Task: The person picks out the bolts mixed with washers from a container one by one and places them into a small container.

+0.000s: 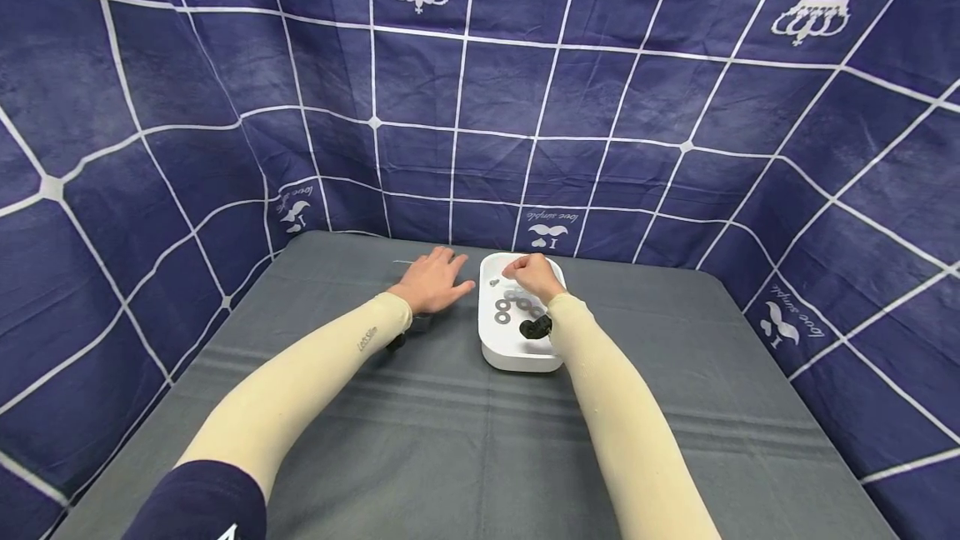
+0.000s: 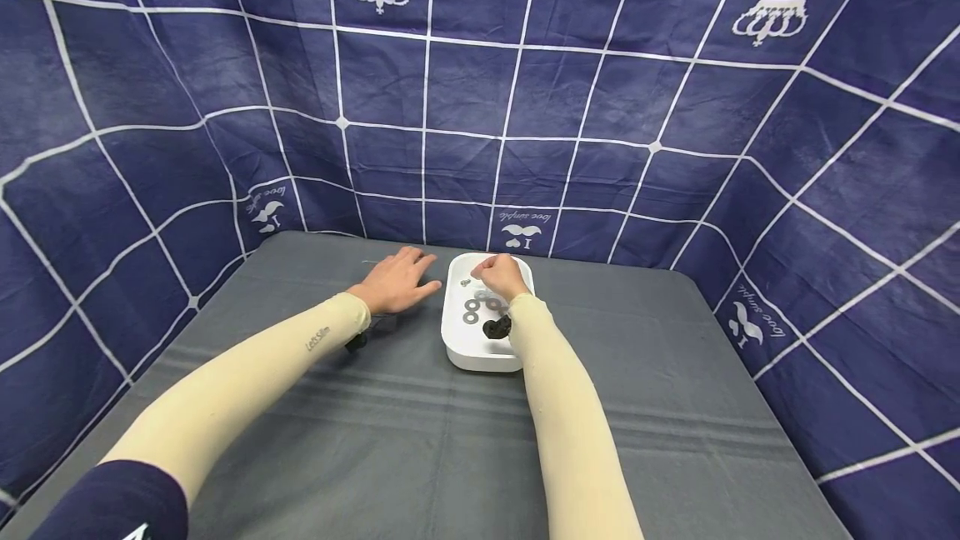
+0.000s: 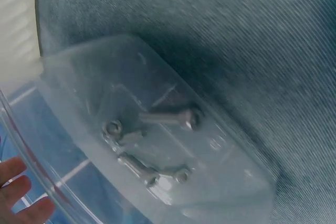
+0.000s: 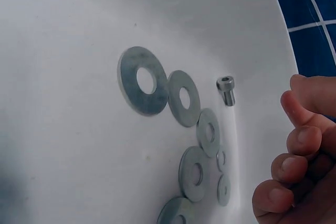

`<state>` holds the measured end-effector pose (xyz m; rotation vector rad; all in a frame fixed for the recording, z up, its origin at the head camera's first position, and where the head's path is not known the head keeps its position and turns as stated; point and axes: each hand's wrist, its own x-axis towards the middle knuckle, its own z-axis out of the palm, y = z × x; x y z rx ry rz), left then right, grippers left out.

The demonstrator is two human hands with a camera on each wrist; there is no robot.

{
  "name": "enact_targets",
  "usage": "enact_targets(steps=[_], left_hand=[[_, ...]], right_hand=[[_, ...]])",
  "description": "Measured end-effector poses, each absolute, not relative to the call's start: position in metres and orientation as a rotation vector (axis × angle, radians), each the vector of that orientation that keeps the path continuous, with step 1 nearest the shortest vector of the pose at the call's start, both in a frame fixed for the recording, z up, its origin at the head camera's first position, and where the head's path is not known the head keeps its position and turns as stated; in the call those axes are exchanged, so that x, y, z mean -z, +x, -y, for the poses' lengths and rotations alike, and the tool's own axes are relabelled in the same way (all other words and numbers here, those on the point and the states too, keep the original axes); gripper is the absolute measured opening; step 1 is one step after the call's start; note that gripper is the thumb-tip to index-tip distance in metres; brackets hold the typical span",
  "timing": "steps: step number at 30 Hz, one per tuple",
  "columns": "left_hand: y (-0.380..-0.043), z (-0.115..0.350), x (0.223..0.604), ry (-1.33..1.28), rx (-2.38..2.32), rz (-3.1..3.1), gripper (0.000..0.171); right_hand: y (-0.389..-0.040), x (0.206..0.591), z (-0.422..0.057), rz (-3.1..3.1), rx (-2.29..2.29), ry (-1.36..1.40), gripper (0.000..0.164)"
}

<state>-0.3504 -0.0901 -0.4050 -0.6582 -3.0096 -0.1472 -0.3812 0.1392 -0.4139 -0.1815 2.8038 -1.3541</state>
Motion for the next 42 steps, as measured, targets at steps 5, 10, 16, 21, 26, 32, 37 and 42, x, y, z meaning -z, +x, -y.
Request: enact_targets(steps=[5, 10, 16, 21, 26, 32, 37, 42], left_hand=[[-0.351, 0.081, 0.406, -0.701, 0.172, 2.991, 0.073], [-0.352, 0.073, 0.410, -0.739, 0.176, 2.967, 0.072], [-0.349, 0.065, 0.409, -0.742, 0.194, 2.989, 0.074], [-0.348, 0.059, 0.411, -0.729, 0.184, 3.015, 0.078], [-0.347, 0.055, 0.415, -0.730, 0.172, 3.002, 0.083], [-0.343, 0.053, 0.413, -0.721, 0.175, 3.011, 0.085], [-0.345, 0.053, 0.416, -0.715, 0.170, 3.013, 0.086], [-0.347, 0.053, 0.417, -0.708, 0.156, 3.013, 0.087]], right_hand=[[-0.381, 0.418, -0.144, -2.836, 1.309, -0.147, 0.021], [-0.382, 0.421, -0.149, -2.884, 1.255, -0.112, 0.023], [-0.381, 0.422, -0.150, -2.878, 1.260, -0.105, 0.024], [-0.382, 0.423, -0.150, -2.867, 1.269, -0.105, 0.024], [-0.383, 0.426, -0.150, -2.826, 1.313, -0.105, 0.021], [-0.384, 0.431, -0.148, -2.766, 1.345, -0.057, 0.019], [-0.386, 0.435, -0.144, -2.759, 1.330, -0.036, 0.018], [-0.389, 0.439, -0.140, -2.701, 1.354, 0.004, 0.023]])
